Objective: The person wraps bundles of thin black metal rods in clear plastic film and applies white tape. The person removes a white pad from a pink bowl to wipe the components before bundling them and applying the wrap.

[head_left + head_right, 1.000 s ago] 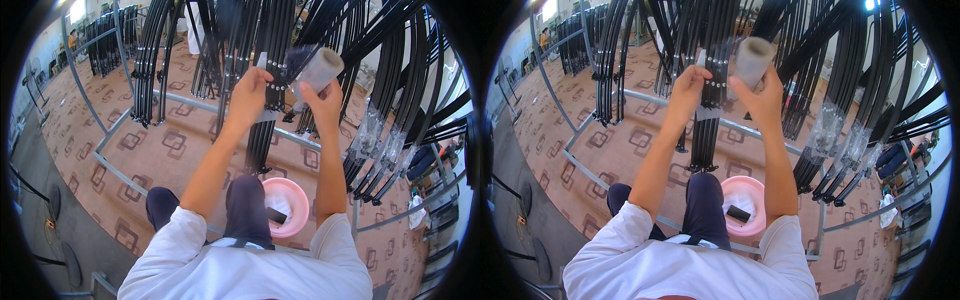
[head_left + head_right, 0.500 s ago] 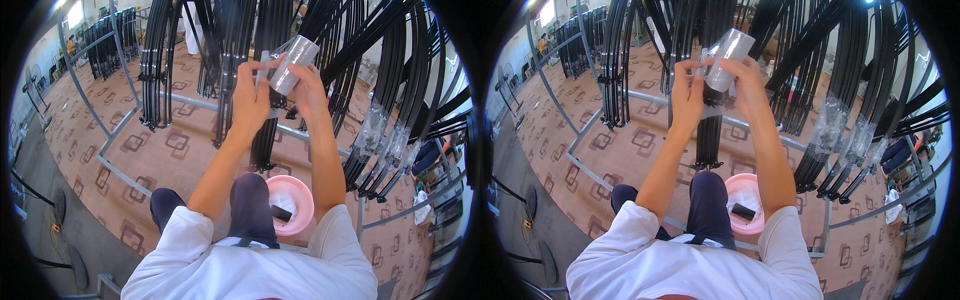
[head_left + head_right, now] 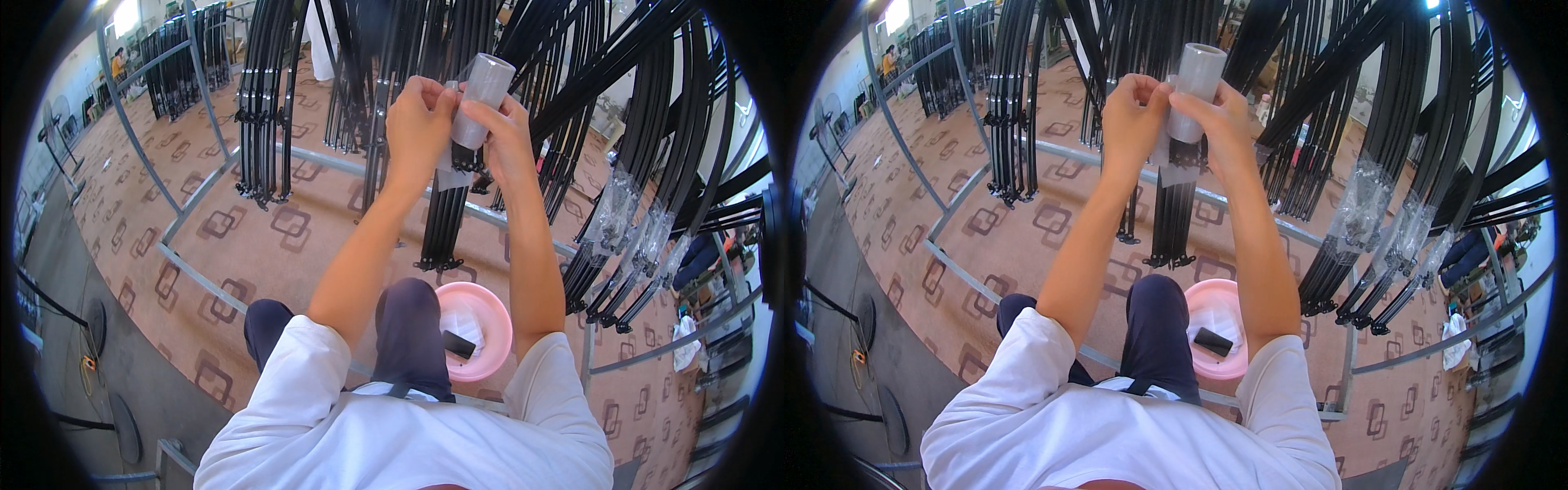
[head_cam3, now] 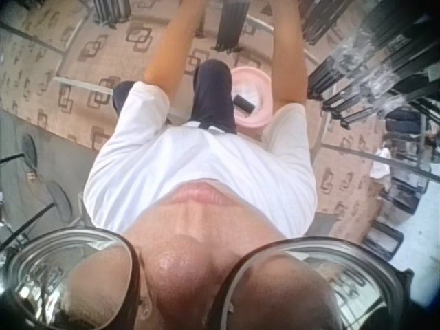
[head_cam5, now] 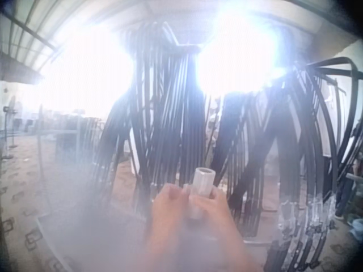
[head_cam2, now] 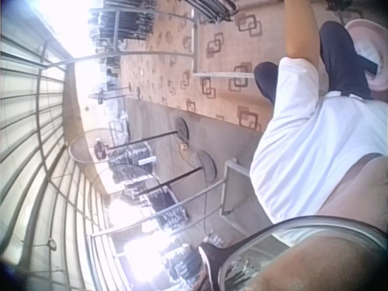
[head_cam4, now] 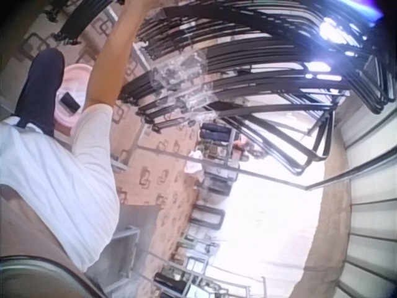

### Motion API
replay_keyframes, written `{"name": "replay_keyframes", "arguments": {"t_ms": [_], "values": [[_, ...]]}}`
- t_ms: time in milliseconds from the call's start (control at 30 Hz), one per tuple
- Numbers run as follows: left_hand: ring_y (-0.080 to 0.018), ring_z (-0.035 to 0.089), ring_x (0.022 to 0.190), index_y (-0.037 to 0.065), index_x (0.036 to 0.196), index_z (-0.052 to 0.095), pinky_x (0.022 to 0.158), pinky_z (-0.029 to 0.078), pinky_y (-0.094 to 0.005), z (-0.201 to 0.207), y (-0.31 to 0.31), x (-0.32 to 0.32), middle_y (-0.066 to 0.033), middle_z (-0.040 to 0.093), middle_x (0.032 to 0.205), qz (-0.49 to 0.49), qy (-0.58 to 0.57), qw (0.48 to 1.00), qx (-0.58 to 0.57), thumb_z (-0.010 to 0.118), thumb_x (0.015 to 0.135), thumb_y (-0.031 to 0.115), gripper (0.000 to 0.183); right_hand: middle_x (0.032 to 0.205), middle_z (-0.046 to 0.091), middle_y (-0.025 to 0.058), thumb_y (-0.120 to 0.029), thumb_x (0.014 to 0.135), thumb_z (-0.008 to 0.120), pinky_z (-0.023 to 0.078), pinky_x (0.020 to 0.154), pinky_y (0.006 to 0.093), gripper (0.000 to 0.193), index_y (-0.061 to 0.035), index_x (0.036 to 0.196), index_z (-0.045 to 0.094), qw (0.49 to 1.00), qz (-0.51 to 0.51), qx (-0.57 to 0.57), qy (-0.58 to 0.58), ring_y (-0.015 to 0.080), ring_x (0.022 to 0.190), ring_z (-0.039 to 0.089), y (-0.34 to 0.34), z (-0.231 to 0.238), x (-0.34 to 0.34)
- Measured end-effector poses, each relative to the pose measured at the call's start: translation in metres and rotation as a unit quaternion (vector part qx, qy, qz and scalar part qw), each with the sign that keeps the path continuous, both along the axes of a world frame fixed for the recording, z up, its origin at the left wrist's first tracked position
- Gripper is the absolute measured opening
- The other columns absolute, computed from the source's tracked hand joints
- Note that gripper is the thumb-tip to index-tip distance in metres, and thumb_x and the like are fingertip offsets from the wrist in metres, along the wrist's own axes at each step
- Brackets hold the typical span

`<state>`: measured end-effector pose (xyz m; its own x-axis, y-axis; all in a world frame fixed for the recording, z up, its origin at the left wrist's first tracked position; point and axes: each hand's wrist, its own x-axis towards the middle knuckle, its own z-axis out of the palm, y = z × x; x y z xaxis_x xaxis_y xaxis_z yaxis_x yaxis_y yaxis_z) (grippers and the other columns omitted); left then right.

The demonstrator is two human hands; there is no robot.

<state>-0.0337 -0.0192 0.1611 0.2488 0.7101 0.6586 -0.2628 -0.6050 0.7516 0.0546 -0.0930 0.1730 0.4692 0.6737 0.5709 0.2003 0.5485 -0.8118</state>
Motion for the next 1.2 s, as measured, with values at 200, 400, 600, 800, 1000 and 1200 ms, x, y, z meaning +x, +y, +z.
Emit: {"name": "replay_keyframes", "arguments": {"t_ms": [200,400,600,800,1000,1200], "values": [[-0.0169,0.054,0.071,0.0,0.096,0.05,0.064,0.043,-0.0295,-0.002,-0.006,-0.001,-0.0099,0.058,0.077,0.036,-0.044,0.998,0.037,0.059,0.074,0.01,0.026,0.088,0.059,0.0098,-0.015,0.067,0.066,0.042,0.073,0.0264,0.039,0.0018,0.099,0.052,1.0,0.001,-0.004,-0.016,0.0139,0.08,0.056,-0.002,0.002,-0.003],[-0.0166,0.054,0.073,0.001,0.101,0.05,0.064,0.043,-0.0303,-0.006,-0.004,0.003,-0.0079,0.054,0.075,0.033,-0.06,0.996,0.05,0.057,0.077,0.015,0.029,0.087,0.06,0.0089,-0.017,0.067,0.067,0.044,0.068,0.0247,0.037,0.0007,0.096,0.054,1.0,-0.003,0.013,-0.025,0.0121,0.078,0.056,-0.003,0.003,-0.004],[-0.0201,0.055,0.073,-0.001,0.095,0.054,0.068,0.042,-0.0313,0.001,0.012,0.007,-0.0139,0.06,0.081,-0.086,-0.067,0.992,-0.067,0.042,0.083,0.031,0.036,0.088,0.06,0.0085,-0.019,0.067,0.065,0.043,0.069,0.0264,0.037,0.0001,0.098,0.054,0.998,-0.003,-0.014,-0.055,0.0137,0.078,0.056,-0.008,0.005,-0.002],[-0.0165,0.056,0.072,-0.004,0.089,0.054,0.068,0.041,-0.0277,0.014,0.003,0.002,-0.0124,0.063,0.075,-0.118,-0.007,0.988,-0.101,0.042,0.083,0.033,0.04,0.089,0.058,0.0092,-0.021,0.066,0.065,0.041,0.072,0.0279,0.041,-0.0008,0.1,0.054,0.994,-0.005,-0.051,-0.093,0.0153,0.081,0.054,-0.015,0.008,0.003],[-0.0146,0.054,0.07,0.0,0.087,0.055,0.064,0.041,-0.0281,0.018,-0.004,-0.001,-0.0091,0.061,0.074,-0.177,-0.035,0.978,-0.101,0.048,0.081,0.025,0.027,0.089,0.056,0.0097,-0.022,0.063,0.066,0.04,0.073,0.0284,0.045,-0.001,0.1,0.053,0.993,0.01,-0.064,-0.103,0.0169,0.081,0.054,-0.023,0.013,0.005],[-0.0127,0.051,0.063,0.005,0.084,0.05,0.057,0.04,-0.0268,0.017,-0.003,-0.003,-0.0071,0.059,0.07,-0.205,-0.04,0.976,-0.057,0.053,0.078,0.015,0.013,0.089,0.057,0.0094,-0.024,0.063,0.066,0.041,0.071,0.0281,0.044,-0.0008,0.098,0.053,0.993,-0.004,-0.06,-0.106,0.0161,0.08,0.054,-0.03,0.02,0.0]]}}
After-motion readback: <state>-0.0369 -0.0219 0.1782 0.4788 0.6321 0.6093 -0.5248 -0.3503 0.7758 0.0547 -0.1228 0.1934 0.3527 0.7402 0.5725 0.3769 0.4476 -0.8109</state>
